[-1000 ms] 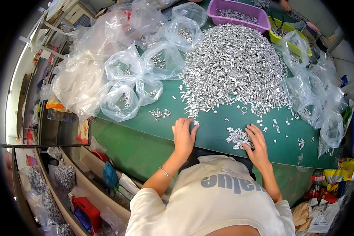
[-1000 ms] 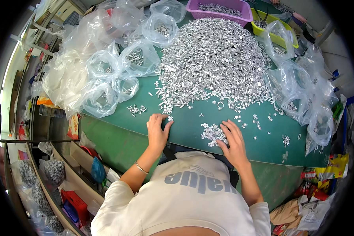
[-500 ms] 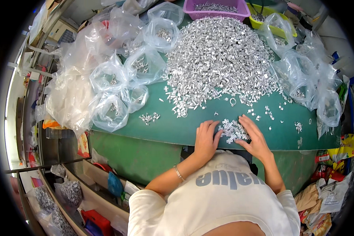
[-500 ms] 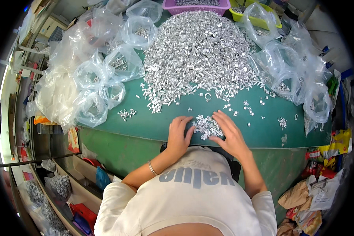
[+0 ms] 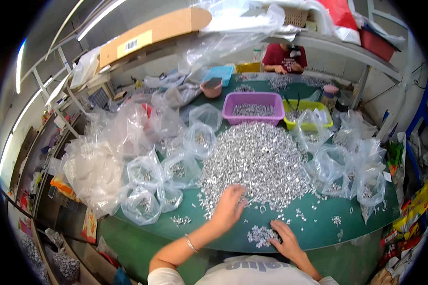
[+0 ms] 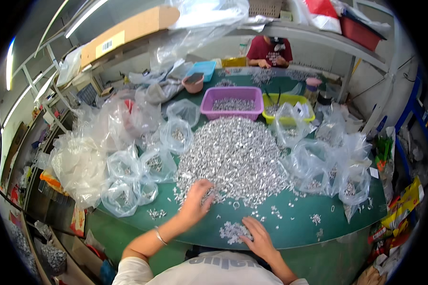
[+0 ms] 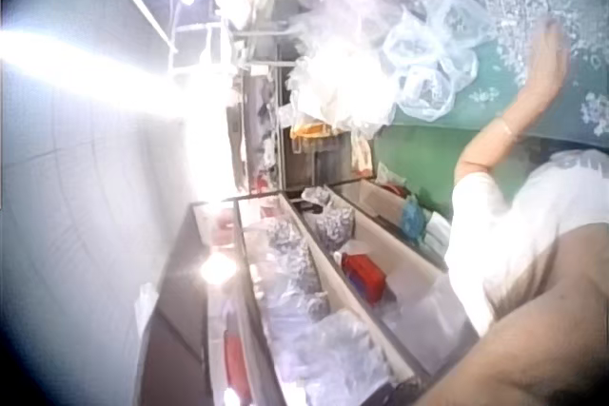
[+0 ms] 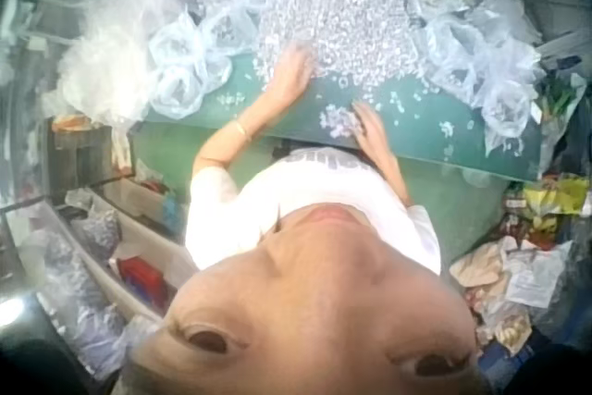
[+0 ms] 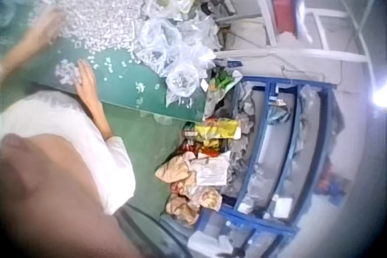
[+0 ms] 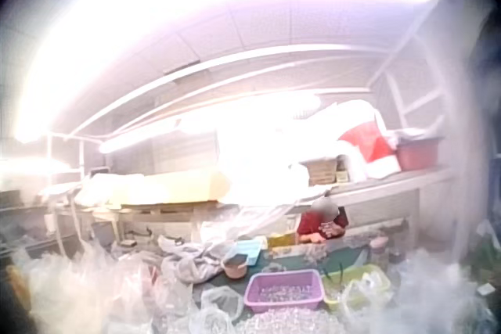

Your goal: The person sorts small silver metal fasteners on a green table, picking them up by hand and placing them into clear plastic bags. The person repeatedly scoops fasteners from a large pile and transfers them into bags, occasionally adjusting the pile.

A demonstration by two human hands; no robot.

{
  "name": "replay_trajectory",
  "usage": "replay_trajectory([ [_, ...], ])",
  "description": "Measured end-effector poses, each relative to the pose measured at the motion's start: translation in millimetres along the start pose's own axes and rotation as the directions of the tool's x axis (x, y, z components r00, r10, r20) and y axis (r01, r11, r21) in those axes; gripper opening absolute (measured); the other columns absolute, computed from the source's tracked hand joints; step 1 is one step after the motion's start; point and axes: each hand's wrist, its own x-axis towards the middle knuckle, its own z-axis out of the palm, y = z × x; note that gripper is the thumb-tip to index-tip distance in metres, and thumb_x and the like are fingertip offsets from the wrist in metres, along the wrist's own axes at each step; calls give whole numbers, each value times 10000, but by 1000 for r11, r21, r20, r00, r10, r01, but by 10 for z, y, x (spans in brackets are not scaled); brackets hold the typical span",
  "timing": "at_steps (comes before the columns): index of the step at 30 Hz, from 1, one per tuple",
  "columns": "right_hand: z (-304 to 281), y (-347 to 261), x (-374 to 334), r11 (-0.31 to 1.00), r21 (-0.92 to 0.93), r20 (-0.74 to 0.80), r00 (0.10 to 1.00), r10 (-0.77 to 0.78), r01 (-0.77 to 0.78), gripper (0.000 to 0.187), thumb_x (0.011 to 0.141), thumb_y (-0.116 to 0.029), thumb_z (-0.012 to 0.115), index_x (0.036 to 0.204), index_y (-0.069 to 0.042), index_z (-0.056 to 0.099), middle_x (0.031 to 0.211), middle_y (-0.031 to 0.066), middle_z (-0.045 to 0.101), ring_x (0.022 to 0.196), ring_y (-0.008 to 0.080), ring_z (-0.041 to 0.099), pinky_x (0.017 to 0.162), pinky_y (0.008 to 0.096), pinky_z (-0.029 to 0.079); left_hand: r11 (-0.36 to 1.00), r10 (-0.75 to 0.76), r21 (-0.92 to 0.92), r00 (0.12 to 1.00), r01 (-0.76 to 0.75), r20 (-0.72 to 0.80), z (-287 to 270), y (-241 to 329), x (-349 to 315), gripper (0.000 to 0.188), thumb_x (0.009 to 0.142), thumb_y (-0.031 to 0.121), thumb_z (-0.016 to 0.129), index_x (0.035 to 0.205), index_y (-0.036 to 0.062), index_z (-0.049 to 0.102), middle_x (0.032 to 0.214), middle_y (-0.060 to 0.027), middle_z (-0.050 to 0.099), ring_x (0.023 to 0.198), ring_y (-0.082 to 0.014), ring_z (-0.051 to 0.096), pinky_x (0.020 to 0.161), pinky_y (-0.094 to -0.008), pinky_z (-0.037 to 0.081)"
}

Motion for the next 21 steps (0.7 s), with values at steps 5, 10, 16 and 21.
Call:
replay_trajectory([
  [5, -55, 74, -32, 1000, -7, -122, 993, 6, -7, 429, 799, -95, 711, 1196, 1, 579, 1180, 183, 598, 1096, 360, 560, 938, 413, 449, 916, 395, 202, 870, -348, -295, -929, 507, 1597, 325, 795, -5, 671, 1111, 17, 596, 1120, -186, 578, 1093, -366, 549, 945, -416, 441],
  [10, -174, 93, -65, 1000, 12, -222, 975, 19, -17, 345, 791, -56, 698, 1121, 9, 623, 1062, 162, 653, 998, 332, 605, 869, 387, 466, 835, 535, 371, 758, -407, -373, -1257, 878, 2856, 307, 847, 57, 626, 1141, -10, 570, 1126, -182, 562, 1044, -357, 559, 910, -384, 444],
  [16, -460, 158, -123, 994, -34, -399, 913, 85, -107, 293, 787, -15, 669, 1078, 4, 638, 969, 136, 680, 911, 317, 623, 832, 382, 468, 625, 766, 678, 470, -387, -438, -1327, 1194, 4065, 452, 835, 101, 650, 1256, 19, 510, 1224, -190, 535, 1134, -351, 519, 990, -441, 398],
  [21, -614, 182, -192, 989, -56, -477, 874, 96, -139, 281, 791, -12, 655, 1071, -1, 637, 968, 130, 679, 899, 315, 621, 820, 383, 465, 417, 807, 890, 526, -182, -270, -1420, 1538, 4823, 532, 838, 86, 555, 1349, 87, 407, 1330, -200, 457, 1250, -358, 435, 1017, -548, 332],
])
